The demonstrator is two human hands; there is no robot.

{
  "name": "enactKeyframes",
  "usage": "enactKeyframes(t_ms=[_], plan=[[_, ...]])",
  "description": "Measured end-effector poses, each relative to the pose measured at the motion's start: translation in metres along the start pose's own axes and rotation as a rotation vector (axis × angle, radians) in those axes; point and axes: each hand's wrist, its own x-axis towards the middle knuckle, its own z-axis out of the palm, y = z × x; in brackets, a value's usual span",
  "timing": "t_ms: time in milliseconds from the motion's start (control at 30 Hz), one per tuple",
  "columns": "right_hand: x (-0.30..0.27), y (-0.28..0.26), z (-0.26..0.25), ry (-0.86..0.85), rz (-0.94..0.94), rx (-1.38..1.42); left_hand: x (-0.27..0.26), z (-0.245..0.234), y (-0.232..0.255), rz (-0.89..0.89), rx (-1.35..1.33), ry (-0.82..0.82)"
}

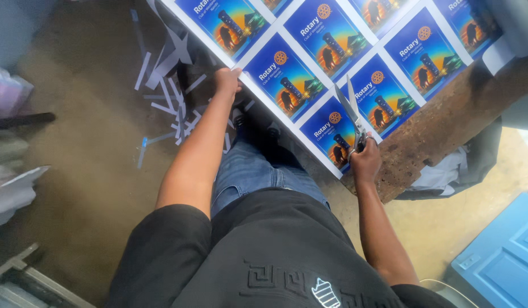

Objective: The person uses scissors to cut individual posters from a large printed sheet laid on a wooden table. They trim the white borders around each poster, separating them one by one and stacking the cut pieces on the table.

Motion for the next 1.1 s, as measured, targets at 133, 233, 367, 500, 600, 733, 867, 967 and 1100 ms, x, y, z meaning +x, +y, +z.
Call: enactKeyframes(t_ms=[133,233,367,500,600,733,867,967,1100], plan=[[0.0,-0.004,-0.004,-0.036,0.03,-0.024,-0.023,-0.009,0.011,0.02,-0.029,-0.011],[0.0,-0.01,-0.012,-0.078,0.056,-0.008,-0.059,-0.016,0.024,0.033,-0.111,-0.009],[0.001,-0.015,-0.015,-0.112,0.085,0.012,-0.097,-0.01,0.013,0.022,-0.161,-0.112],[0.002,-0.021,-0.017,-0.101,0.069,0.001,-0.084,0.033,-0.05,0.012,-0.036,-0.196],[-0.003,-0.032,-0.019,-0.067,0.065,-0.03,-0.114,0.036,-0.053,-0.04,-0.09,-0.238],[-0.004,-0.035,-0.016,-0.065,0.105,-0.019,-0.122,0.022,-0.047,0.006,-0.116,-0.259],[-0.001,-0.026,-0.003,-0.038,0.095,-0.077,-0.089,-0.008,-0.019,0.059,-0.092,-0.13],[-0.001,-0.019,0.008,0.001,0.102,-0.102,-0.042,-0.03,0.016,0.161,-0.138,-0.003],[0.0,-0.034,-0.005,-0.07,0.128,-0.015,-0.041,-0.077,0.116,0.086,-0.121,0.048]])
